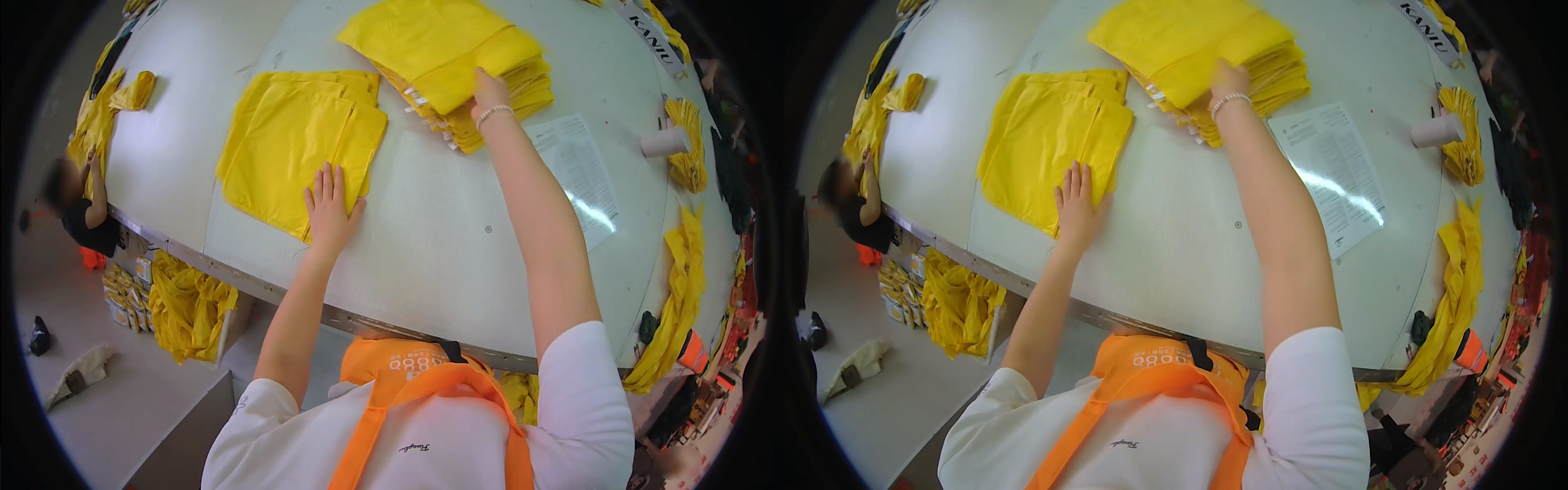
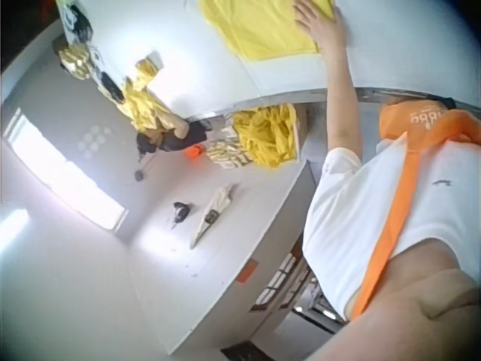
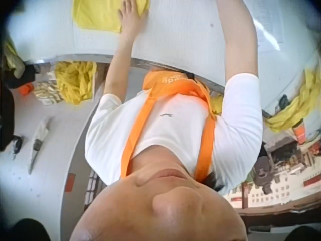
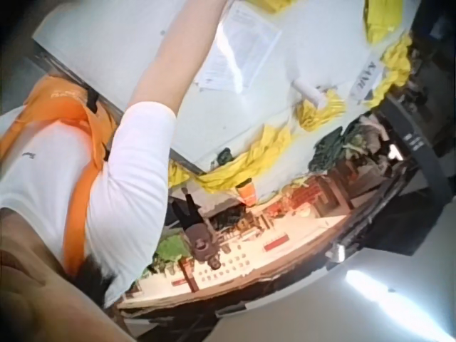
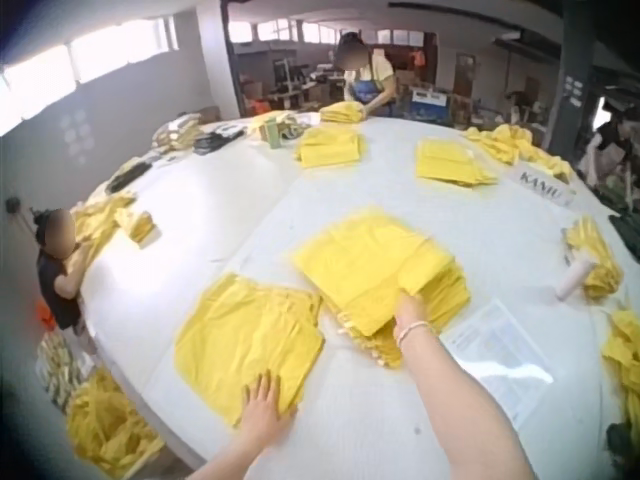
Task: The person folds yellow shirts on a table, inserts a paper document into each folded shirt, and stacks them. Another person is visible in the background also folding shirts.
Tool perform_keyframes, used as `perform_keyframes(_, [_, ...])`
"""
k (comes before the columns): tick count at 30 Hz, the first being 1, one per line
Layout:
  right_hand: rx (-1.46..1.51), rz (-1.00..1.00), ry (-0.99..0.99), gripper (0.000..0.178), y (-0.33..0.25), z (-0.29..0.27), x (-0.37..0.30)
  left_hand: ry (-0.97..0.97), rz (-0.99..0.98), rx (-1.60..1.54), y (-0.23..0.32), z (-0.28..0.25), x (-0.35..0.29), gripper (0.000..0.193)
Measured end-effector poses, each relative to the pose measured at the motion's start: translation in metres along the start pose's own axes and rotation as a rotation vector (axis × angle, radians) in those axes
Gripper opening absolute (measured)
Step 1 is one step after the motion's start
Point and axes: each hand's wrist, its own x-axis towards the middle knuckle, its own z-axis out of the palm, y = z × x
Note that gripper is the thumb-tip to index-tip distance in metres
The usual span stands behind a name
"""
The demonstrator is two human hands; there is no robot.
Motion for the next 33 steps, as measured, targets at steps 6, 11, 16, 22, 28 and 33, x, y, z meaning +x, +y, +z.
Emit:
perform_keyframes(6, [-0.329, -0.114, -0.032, 0.036, -0.016, -0.072, -0.054, -0.15, 0.081, -0.05, 0.037, 0.012, -0.056, 0.064])
perform_keyframes(11, [-1.213, -0.45, 0.874, 0.039, -0.02, -0.321, -0.093, -0.273, 0.191, -0.259, 0.119, 0.011, -0.13, 0.067])
perform_keyframes(16, [-1.067, -0.146, 0.846, 0.04, -0.029, -0.395, -0.113, -0.274, 0.29, -0.36, 0.166, -0.005, -0.138, 0.068])
perform_keyframes(22, [-0.946, 0.146, 0.657, 0.036, -0.062, -0.397, -0.112, -0.035, 0.206, -0.339, 0.134, 0.02, -0.113, 0.05])
perform_keyframes(28, [-2.074, -0.152, 0.363, 0.034, -0.089, -0.358, -0.129, -0.02, 0.18, -0.44, 0.13, 0.024, -0.115, 0.034])
perform_keyframes(33, [-1.49, -0.38, 0.462, 0.03, -0.109, -0.362, -0.134, 0.064, 0.209, -0.391, 0.135, 0.024, -0.116, 0.027])
